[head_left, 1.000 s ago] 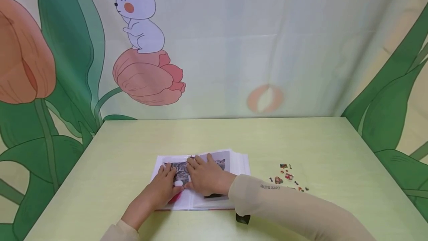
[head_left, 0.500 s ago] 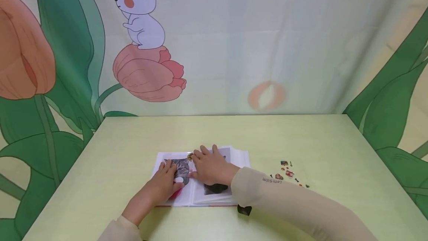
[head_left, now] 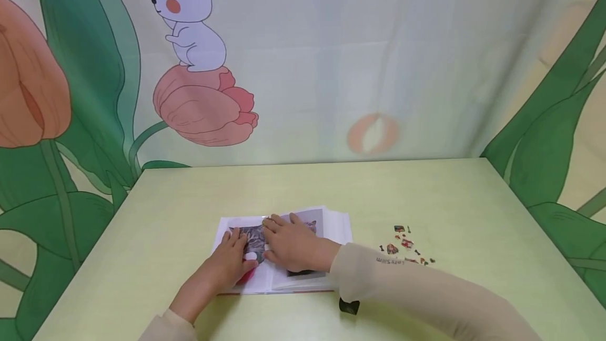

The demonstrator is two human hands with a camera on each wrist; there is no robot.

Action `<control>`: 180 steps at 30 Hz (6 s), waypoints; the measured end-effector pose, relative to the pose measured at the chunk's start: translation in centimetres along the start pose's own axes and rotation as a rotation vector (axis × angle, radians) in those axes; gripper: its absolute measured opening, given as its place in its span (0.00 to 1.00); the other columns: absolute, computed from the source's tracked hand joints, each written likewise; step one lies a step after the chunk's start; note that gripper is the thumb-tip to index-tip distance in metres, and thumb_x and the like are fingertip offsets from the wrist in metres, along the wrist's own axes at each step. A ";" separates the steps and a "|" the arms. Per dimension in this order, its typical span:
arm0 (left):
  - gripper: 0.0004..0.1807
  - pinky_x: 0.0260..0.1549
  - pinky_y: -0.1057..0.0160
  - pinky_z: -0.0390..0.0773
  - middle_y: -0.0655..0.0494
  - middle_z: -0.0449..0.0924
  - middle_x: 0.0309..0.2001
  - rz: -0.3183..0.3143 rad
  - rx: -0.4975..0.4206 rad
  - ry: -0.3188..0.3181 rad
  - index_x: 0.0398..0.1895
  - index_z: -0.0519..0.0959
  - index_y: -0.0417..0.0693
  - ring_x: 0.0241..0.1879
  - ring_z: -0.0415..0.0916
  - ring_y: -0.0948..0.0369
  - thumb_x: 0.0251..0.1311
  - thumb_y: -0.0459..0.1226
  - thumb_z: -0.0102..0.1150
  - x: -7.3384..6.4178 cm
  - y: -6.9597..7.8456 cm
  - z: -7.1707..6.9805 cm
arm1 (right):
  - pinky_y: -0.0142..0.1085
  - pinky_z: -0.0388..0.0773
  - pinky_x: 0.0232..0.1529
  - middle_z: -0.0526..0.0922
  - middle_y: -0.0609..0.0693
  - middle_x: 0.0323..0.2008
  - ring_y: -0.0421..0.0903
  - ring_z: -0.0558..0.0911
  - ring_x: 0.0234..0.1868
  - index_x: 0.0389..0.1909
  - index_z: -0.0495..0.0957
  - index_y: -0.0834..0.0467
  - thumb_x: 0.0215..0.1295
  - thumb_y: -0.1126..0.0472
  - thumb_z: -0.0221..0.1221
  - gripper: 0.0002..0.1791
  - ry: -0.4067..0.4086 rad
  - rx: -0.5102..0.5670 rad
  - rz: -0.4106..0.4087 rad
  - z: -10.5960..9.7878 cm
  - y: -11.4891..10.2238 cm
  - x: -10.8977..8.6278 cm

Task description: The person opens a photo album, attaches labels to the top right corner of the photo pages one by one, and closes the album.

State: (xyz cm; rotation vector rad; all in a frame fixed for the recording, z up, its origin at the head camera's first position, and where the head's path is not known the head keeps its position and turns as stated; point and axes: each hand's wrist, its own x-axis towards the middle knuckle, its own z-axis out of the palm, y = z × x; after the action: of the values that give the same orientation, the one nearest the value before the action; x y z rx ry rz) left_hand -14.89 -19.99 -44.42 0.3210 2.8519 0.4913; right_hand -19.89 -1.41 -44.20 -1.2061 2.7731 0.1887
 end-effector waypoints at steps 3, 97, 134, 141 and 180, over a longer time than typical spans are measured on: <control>0.38 0.71 0.34 0.56 0.20 0.51 0.75 0.011 -0.012 0.011 0.71 0.62 0.20 0.75 0.46 0.26 0.72 0.42 0.62 0.0 -0.1 0.1 | 0.58 0.60 0.74 0.63 0.50 0.78 0.49 0.58 0.79 0.77 0.66 0.56 0.82 0.42 0.46 0.33 -0.002 -0.025 -0.035 0.1 -0.6 0.0; 0.39 0.69 0.36 0.63 0.24 0.59 0.73 -0.038 0.019 0.051 0.69 0.68 0.23 0.73 0.57 0.34 0.66 0.45 0.68 0.0 0.5 -0.6 | 0.61 0.58 0.73 0.65 0.50 0.77 0.50 0.59 0.79 0.77 0.65 0.55 0.81 0.37 0.44 0.36 0.049 0.151 0.093 0.2 2.8 0.8; 0.37 0.66 0.34 0.66 0.33 0.66 0.72 0.166 -0.006 0.334 0.72 0.69 0.35 0.72 0.63 0.35 0.65 0.42 0.71 -0.7 4.7 -1.1 | 0.58 0.60 0.73 0.64 0.60 0.76 0.59 0.60 0.78 0.76 0.65 0.65 0.80 0.45 0.53 0.35 0.325 0.380 0.116 -1.2 9.0 -7.2; 0.38 0.67 0.37 0.66 0.32 0.68 0.71 0.216 -0.005 0.363 0.71 0.69 0.30 0.73 0.63 0.37 0.64 0.41 0.71 -0.6 5.3 -0.9 | 0.60 0.61 0.72 0.65 0.61 0.76 0.59 0.60 0.78 0.75 0.65 0.66 0.79 0.47 0.55 0.34 0.352 0.397 0.135 -1.2 10.0 -8.9; 0.37 0.69 0.38 0.65 0.38 0.63 0.76 0.325 -0.053 0.271 0.76 0.66 0.36 0.75 0.59 0.39 0.70 0.46 0.65 0.8 11.0 0.3 | 0.64 0.66 0.68 0.69 0.64 0.72 0.63 0.67 0.74 0.71 0.70 0.69 0.74 0.56 0.62 0.31 0.440 0.365 0.248 1.1 14.7 -17.2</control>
State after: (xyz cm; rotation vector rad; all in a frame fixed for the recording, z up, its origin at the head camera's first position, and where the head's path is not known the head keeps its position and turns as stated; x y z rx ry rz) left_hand -13.63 -9.57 -41.00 0.7707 3.0504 0.7186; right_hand -18.98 21.04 -41.66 -0.8959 3.1205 -0.6102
